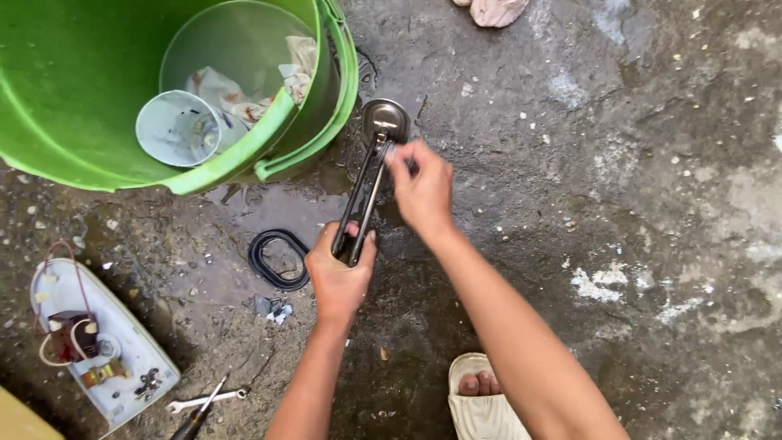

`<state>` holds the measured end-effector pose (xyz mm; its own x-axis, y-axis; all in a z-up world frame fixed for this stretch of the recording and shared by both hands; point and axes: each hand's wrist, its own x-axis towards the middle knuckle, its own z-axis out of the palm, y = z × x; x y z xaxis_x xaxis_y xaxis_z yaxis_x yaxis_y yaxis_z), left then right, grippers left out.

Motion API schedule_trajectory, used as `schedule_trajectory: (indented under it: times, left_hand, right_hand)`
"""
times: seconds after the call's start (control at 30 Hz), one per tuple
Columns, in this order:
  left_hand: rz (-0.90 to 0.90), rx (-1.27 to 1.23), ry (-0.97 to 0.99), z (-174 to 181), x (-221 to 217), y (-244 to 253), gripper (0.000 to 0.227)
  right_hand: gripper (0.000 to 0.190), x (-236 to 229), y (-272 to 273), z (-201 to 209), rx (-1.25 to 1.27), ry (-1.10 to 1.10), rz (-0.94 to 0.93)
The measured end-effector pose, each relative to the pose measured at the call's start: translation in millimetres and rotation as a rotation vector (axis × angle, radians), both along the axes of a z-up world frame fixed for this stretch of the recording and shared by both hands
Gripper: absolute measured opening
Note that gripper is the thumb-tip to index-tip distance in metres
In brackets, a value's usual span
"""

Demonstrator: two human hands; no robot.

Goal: Scrubbing a metal heating coil with steel wool and rinsing it in a bucket of water to remove buildup.

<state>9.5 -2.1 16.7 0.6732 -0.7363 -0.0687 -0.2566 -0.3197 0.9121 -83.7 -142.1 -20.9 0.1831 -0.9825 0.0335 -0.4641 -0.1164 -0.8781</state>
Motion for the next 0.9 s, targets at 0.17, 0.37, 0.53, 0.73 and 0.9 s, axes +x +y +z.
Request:
schedule_trajectory:
  times: [0.17, 0.37, 0.53, 0.73, 0.9]
  left_hand:
    - [-0.026, 0.009, -0.005, 9, 1, 1, 0.017]
    - [-0.046, 0.035, 0.006, 0, 5, 3, 0.018]
    - [-0.046, 0.069, 0.052, 1, 9, -2, 0.018]
    - [-0.021, 0.145, 0.068, 8, 9, -2, 0.017]
    - [0.002, 0.161, 0.083, 14, 3, -1, 0.018]
  right_hand:
    - [0.005, 0, 19, 29, 0.003, 0.036, 0.023]
    - [0.004, -2, 3, 19, 0.007, 0.022, 0.115]
    - [0.008, -9, 24, 32, 0.051, 0.023, 0.217]
    - [0.008, -4, 4, 29, 0.012, 0.007, 0.143]
    - [0.003, -16, 58, 73, 0.126, -0.042, 0.249]
